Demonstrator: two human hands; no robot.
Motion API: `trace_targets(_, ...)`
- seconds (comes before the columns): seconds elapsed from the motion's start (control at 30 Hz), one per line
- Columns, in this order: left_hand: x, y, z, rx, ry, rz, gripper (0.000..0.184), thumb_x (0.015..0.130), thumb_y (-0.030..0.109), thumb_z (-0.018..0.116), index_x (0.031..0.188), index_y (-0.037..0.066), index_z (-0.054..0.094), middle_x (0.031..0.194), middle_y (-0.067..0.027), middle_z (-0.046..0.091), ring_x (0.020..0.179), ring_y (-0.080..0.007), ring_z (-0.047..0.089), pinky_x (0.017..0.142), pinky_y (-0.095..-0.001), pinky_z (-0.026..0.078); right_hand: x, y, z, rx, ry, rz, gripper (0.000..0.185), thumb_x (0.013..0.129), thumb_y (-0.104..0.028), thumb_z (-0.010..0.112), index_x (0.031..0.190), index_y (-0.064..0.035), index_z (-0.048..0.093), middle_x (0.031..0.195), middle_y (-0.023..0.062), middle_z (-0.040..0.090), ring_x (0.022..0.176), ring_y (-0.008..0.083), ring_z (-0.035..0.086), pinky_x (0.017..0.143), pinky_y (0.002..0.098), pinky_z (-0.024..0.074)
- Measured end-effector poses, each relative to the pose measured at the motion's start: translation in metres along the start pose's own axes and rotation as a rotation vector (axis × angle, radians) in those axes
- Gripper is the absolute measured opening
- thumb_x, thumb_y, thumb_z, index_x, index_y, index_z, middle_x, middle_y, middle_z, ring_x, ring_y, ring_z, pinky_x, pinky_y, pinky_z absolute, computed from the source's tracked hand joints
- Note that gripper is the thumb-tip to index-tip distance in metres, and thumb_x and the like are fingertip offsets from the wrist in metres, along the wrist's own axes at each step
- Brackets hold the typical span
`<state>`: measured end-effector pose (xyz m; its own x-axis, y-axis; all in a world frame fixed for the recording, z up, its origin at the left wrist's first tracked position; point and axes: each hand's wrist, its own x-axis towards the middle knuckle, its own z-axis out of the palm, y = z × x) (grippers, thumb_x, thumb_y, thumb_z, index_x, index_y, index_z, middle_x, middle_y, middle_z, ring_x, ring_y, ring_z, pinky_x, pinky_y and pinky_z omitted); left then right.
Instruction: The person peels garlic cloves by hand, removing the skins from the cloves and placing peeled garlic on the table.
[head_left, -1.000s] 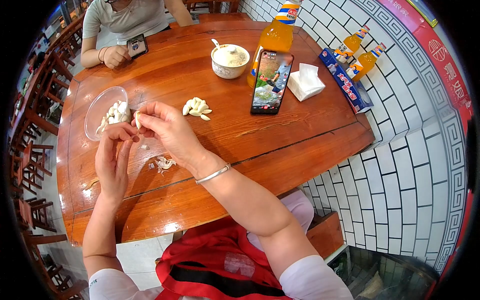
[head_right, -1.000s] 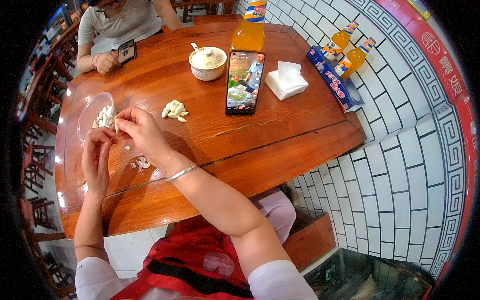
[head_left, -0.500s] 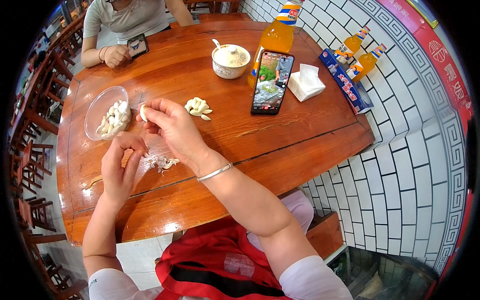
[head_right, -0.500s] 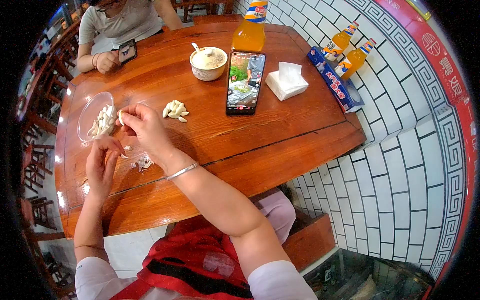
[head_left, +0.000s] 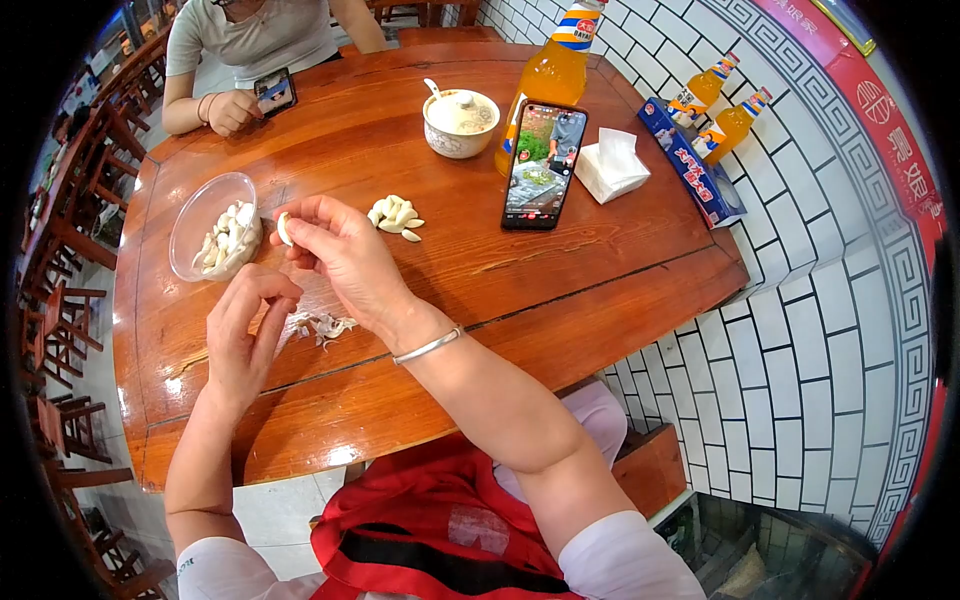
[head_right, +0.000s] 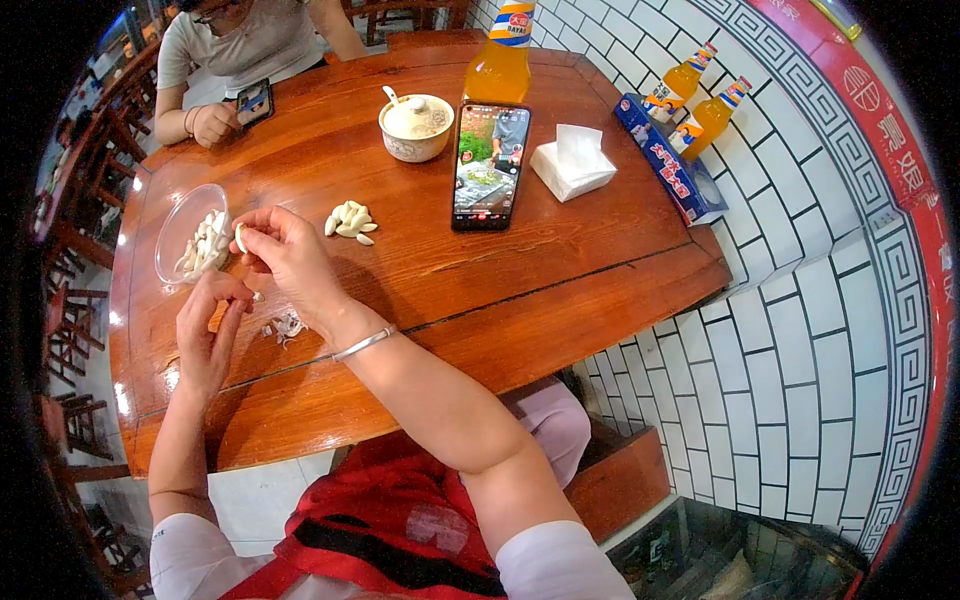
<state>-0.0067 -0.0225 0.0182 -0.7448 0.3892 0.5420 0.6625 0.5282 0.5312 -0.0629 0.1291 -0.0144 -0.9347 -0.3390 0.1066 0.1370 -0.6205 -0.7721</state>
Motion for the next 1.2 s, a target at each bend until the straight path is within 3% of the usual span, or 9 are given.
trace_targets(0.37,0.0007,-0.0001,-0.0017,-0.004,0.045,0.021,0.015,0.079,-0.009,0.066,0.089,-0.001,0.059,0.084,-0.0106,0.059,0.075,-0.0206,0.058,0.067,-0.0281,0.046,0.0005,0.0015,-0.0002,-0.018,0.002,0.004,0.015,0.094,-0.016,0.060,0.106,-0.0063,0.059,0.092,0.0024,0.065,0.079,0.0059,0.056,0.073,0.0212,0.0462)
trace_targets(1.2,0.0003,-0.0005,-0.0009,0.015,0.097,0.071,0.016,0.081,-0.013,0.060,0.093,-0.002,0.057,0.091,-0.0126,0.059,0.081,-0.0206,0.058,0.072,-0.0282,0.047,-0.0002,0.0008,0.0027,0.046,-0.066,-0.024,0.014,0.093,-0.012,0.059,0.104,-0.0039,0.057,0.095,0.0044,0.064,0.086,0.0098,0.060,0.078,0.0242,0.0494)
